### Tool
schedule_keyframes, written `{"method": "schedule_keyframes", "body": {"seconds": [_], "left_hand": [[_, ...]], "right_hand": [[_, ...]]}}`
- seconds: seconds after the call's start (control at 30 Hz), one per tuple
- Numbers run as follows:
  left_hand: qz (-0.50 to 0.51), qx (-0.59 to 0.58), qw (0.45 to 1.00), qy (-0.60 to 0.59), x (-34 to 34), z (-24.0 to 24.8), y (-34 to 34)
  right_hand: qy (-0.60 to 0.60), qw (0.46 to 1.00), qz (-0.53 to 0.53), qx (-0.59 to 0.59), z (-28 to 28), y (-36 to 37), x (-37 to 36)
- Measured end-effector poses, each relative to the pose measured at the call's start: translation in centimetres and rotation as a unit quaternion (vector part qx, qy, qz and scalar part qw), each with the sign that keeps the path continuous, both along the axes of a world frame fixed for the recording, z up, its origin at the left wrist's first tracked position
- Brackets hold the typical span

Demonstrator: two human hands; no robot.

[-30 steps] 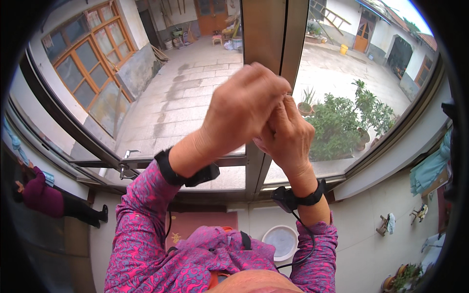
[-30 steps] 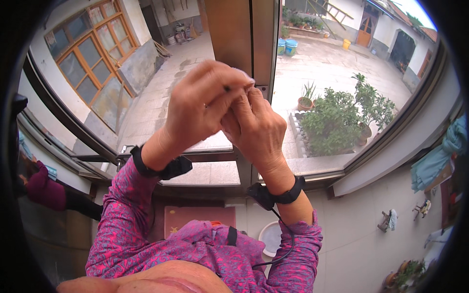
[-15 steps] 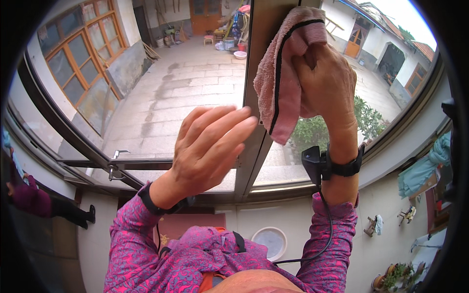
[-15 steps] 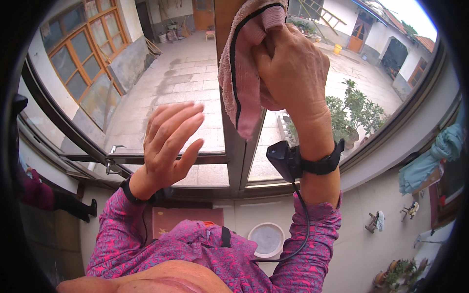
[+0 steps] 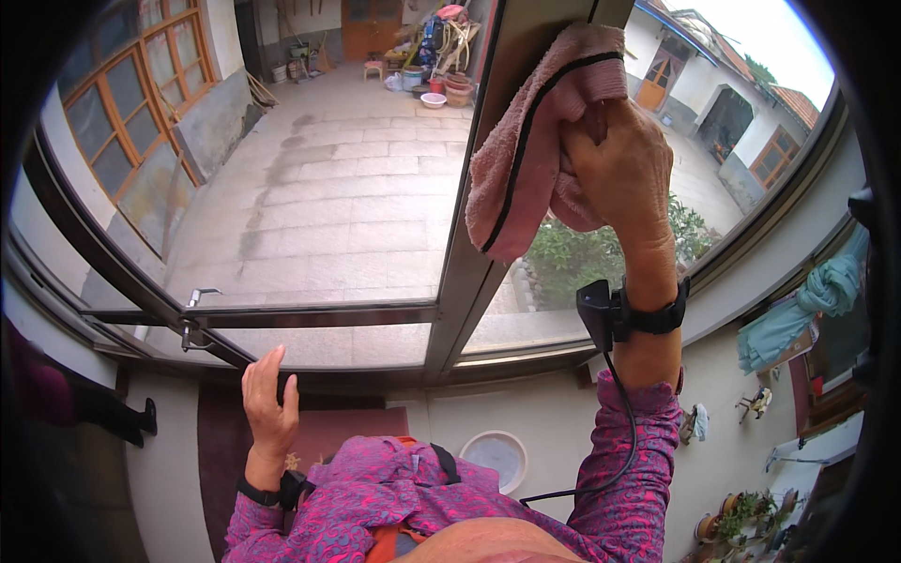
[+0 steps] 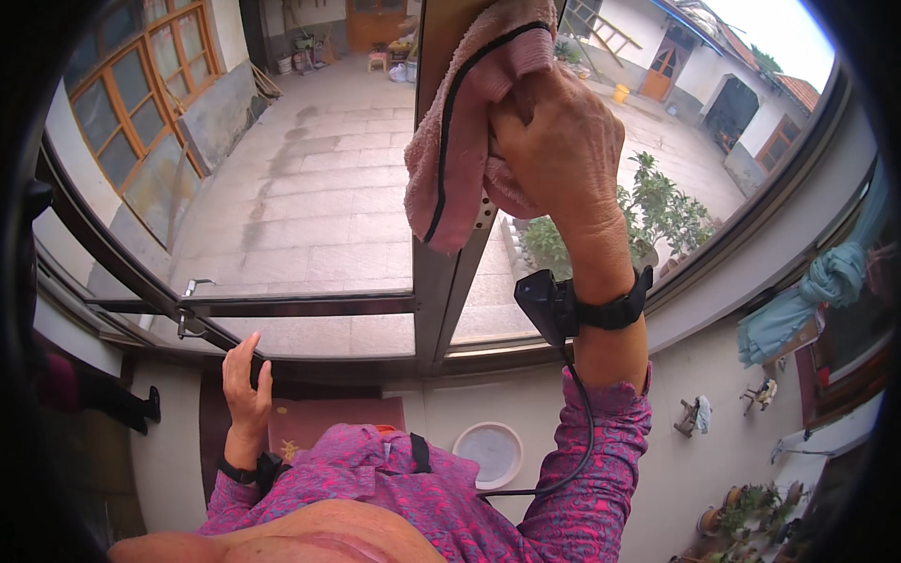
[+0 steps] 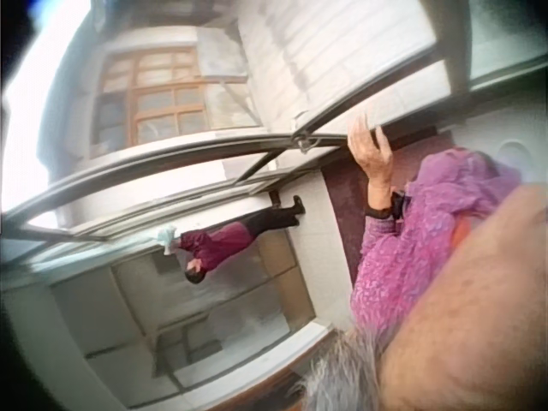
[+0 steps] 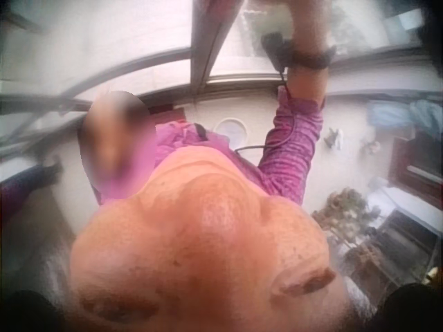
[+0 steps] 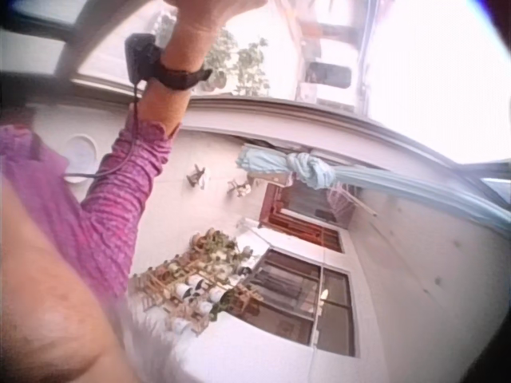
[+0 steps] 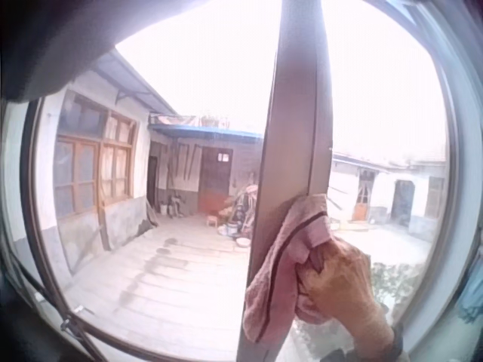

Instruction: The person wipes the window frame with a cloth, then squats to wash the cloth in a basin of soapy water, wrings it out, and resumes wiping the frame.

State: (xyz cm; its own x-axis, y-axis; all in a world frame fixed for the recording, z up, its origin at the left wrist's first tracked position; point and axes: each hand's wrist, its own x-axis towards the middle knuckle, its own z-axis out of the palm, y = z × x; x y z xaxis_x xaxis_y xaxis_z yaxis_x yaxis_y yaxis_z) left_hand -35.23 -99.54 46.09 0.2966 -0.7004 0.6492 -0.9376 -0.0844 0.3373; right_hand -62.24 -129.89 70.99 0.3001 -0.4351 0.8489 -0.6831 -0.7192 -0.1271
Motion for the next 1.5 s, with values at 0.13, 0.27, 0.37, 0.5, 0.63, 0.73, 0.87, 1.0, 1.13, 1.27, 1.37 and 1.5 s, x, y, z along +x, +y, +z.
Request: {"method": "schedule_keyframes", "body": {"seconds": [0.13,0.27,0.37,0.5,0.63,0.73,0.87,1.0,1.13,1.27,1.37,1.5], "left_hand": [[0.035,0.032,0.997,0.054,0.5,-2.0,2.9],[0.05,0.034,0.995,0.085,0.8,-3.0,4.8],[0.054,0.046,0.993,0.092,1.0,-3.1,5.3],[0.048,0.046,0.994,0.088,1.1,-3.3,5.3],[0.045,0.045,0.993,0.102,1.0,-3.7,5.4],[0.043,0.045,0.993,0.1,1.2,-3.8,5.6],[0.051,0.042,0.992,0.107,1.4,-3.9,6.0],[0.054,0.045,0.991,0.109,1.6,-4.0,6.2],[0.044,0.043,0.993,0.104,1.8,-4.1,6.0],[0.047,0.046,0.991,0.119,1.9,-4.3,5.8],[0.04,0.046,0.991,0.118,2.1,-4.4,5.7],[0.04,0.04,0.992,0.11,2.6,-4.5,5.7]], "right_hand": [[-0.005,0.999,-0.016,0.037,-0.8,0.8,0.2],[-0.02,0.999,-0.006,0.047,-1.2,0.8,0.4],[-0.023,1.0,0.011,0.016,-0.8,0.4,0.4],[0.005,0.997,-0.031,0.071,-0.6,0.3,0.3],[-0.013,0.999,0.006,0.03,-0.5,0.6,0.4],[-0.018,0.999,0.009,0.03,-0.3,0.6,0.4],[-0.015,0.999,-0.006,0.04,-0.4,0.5,0.4],[-0.026,0.999,-0.004,0.034,-0.6,0.6,0.5],[-0.022,0.998,0.002,0.053,-0.6,0.7,0.6],[-0.004,0.999,-0.015,0.046,-0.2,0.6,0.5],[-0.027,0.999,0.008,0.019,-0.1,0.7,0.6],[-0.023,0.998,-0.024,0.06,-0.3,1.2,0.8]]}}
